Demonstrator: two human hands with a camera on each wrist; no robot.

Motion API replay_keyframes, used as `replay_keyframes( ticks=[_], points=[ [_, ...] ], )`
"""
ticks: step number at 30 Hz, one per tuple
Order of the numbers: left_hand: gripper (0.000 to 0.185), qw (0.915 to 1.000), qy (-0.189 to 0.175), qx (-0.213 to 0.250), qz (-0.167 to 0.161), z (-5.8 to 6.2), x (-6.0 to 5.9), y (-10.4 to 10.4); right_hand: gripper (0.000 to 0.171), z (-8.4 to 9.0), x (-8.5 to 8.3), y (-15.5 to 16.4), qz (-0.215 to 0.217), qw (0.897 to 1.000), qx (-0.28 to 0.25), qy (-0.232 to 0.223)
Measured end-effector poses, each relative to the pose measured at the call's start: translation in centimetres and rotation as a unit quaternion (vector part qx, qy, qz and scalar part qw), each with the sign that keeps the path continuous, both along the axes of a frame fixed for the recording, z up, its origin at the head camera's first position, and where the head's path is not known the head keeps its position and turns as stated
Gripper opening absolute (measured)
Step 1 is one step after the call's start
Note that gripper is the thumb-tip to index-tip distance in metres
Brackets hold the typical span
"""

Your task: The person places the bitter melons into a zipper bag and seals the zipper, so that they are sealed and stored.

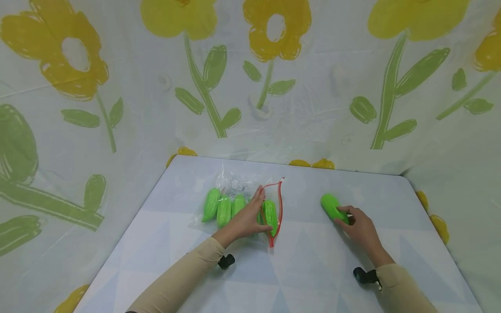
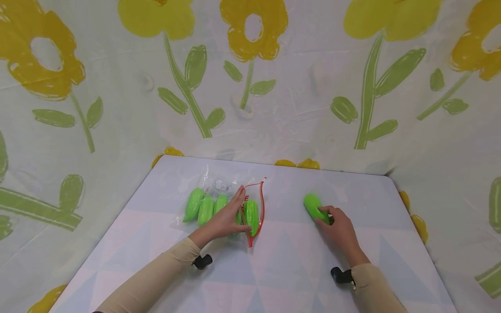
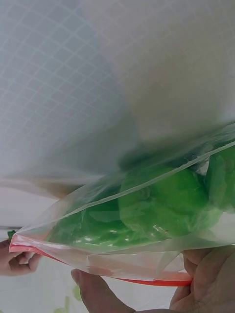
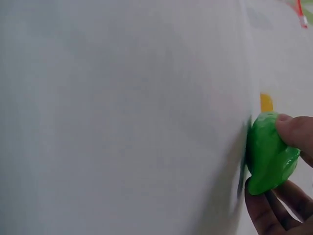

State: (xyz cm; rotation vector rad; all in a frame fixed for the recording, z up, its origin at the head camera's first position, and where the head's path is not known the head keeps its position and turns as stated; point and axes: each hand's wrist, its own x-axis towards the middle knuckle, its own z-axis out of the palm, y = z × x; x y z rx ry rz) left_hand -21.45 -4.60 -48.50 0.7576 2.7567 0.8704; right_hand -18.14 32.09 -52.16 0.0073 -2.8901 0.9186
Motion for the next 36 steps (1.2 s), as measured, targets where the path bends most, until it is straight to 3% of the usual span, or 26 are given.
replay_keyframes(
  ticks=[11,25,36],
  points=[
    [0.118,1.0000,-0.003,0.001,0.004,0.1,0.1,-0.1,0.044,-0.6,2.0,-3.4,0.034,0.999,-0.003,0.014],
    [0.118,1.0000,0.005,0.002,-0.002,0.0,0.1,0.0,0.041,-0.6,2.8,-4.2,0.041,0.998,-0.032,0.047],
    [0.117,0.9999,0.011,0.006,-0.004,0.0,-0.1,0.0,0.040,-0.1,2.6,-5.2,0.136,0.985,-0.073,0.083]
  ],
)
